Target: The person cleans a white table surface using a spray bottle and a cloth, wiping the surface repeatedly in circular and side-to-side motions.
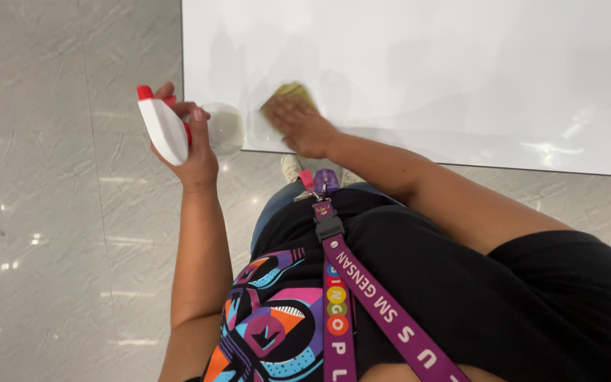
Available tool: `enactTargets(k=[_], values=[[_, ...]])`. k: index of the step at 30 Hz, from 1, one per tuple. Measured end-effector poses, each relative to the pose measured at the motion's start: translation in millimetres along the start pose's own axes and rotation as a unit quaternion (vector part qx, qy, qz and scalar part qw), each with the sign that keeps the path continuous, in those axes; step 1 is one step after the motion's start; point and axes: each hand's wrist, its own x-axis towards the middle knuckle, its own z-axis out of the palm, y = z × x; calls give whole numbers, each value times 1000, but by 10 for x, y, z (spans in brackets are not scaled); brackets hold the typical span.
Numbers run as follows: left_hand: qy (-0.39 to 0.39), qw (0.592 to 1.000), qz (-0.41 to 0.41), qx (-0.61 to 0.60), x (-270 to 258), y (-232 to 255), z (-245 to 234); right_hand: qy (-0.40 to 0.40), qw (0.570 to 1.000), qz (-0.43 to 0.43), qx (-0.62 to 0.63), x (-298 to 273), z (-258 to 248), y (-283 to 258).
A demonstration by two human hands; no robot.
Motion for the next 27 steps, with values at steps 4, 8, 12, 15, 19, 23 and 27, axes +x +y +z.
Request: enactTargets(k=[4, 8, 12, 15, 19, 23, 27], values=[[15, 990, -90, -109, 109, -243, -84, 5, 993, -114, -15, -26, 139, 104], [26, 987, -106, -115, 324, -694, 39, 129, 987, -6, 92, -669, 244, 1409], [26, 975, -111, -191, 680, -1174, 397, 210, 879, 413, -113, -1761, -225, 2745], [53, 985, -3, -164, 884, -1311, 799, 218, 657, 719, -61, -1862, -390, 2913], [28, 989, -13, -142, 938, -1276, 1125, 179, 673, 712, -89, -809, -290, 2927], [13, 989, -28, -147, 912, -1247, 1217, 219, 856, 411, -226, 548, 116, 2214], [6, 988, -49, -148, 962, -1275, 1219, 15, 970, 216, -114, 1119, 184, 1114]])
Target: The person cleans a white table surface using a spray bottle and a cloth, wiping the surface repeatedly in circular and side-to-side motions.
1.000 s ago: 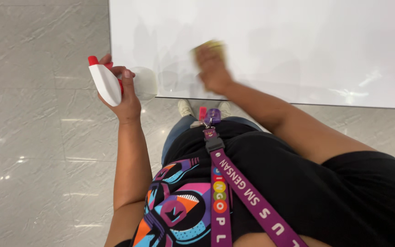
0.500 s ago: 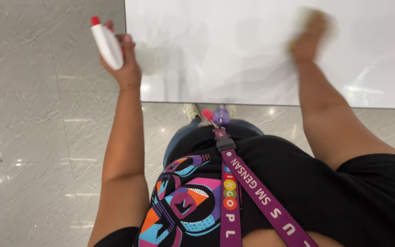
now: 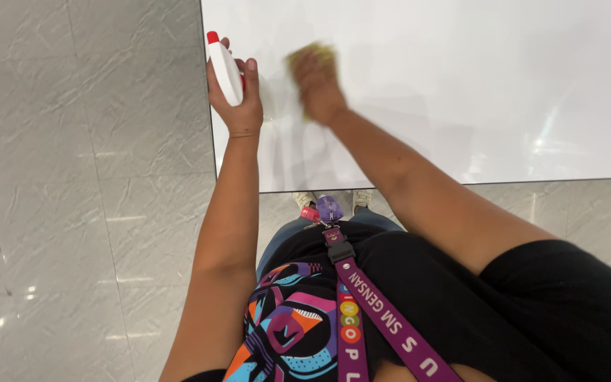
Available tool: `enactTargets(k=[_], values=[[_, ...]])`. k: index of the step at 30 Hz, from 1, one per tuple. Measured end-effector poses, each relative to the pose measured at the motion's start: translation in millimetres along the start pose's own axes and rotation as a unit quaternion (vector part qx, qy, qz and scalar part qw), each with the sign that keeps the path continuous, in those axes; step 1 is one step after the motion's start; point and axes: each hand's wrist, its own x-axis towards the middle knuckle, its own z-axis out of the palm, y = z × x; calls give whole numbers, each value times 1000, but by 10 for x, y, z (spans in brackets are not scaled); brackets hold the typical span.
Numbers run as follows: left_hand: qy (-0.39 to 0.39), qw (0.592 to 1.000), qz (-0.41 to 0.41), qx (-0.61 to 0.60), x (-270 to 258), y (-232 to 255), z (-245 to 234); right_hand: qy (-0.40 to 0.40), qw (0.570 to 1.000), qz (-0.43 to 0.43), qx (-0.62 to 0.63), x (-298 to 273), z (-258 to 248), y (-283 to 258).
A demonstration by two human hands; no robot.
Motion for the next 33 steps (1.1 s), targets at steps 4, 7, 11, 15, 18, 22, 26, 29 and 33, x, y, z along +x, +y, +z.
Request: enactTargets(k=[4, 7, 11, 15, 18, 22, 26, 29, 33], values=[[-29, 999, -14, -18, 124, -32, 3, 54, 997, 24, 40, -175, -61, 521], [-26, 999, 14, -22, 254, -59, 56, 195, 975, 75, 79, -760, 160, 1541], [-39, 999, -10, -8, 403, -130, 76, 214, 910, 356, -4, -2143, 53, 2351], [-18, 993, -77, -88, 482, -159, 14, 108, 769, 630, 6, -2583, -233, 2417], [-2, 986, -102, -132, 498, -151, 1, 12, 742, 671, -2, -1802, -325, 2513], [-14, 996, -6, -86, 415, -102, 58, 293, 896, 308, -126, -228, 19, 1833], [-74, 996, -20, 50, 291, 134, 162, 153, 982, 101, -43, 676, -196, 403], [-76, 994, -67, 31, 309, 277, 139, -29, 1000, 4, 8, 797, -778, -149], [-73, 996, -54, 24, 323, 274, 142, -59, 992, -90, 61, 932, -938, -26]])
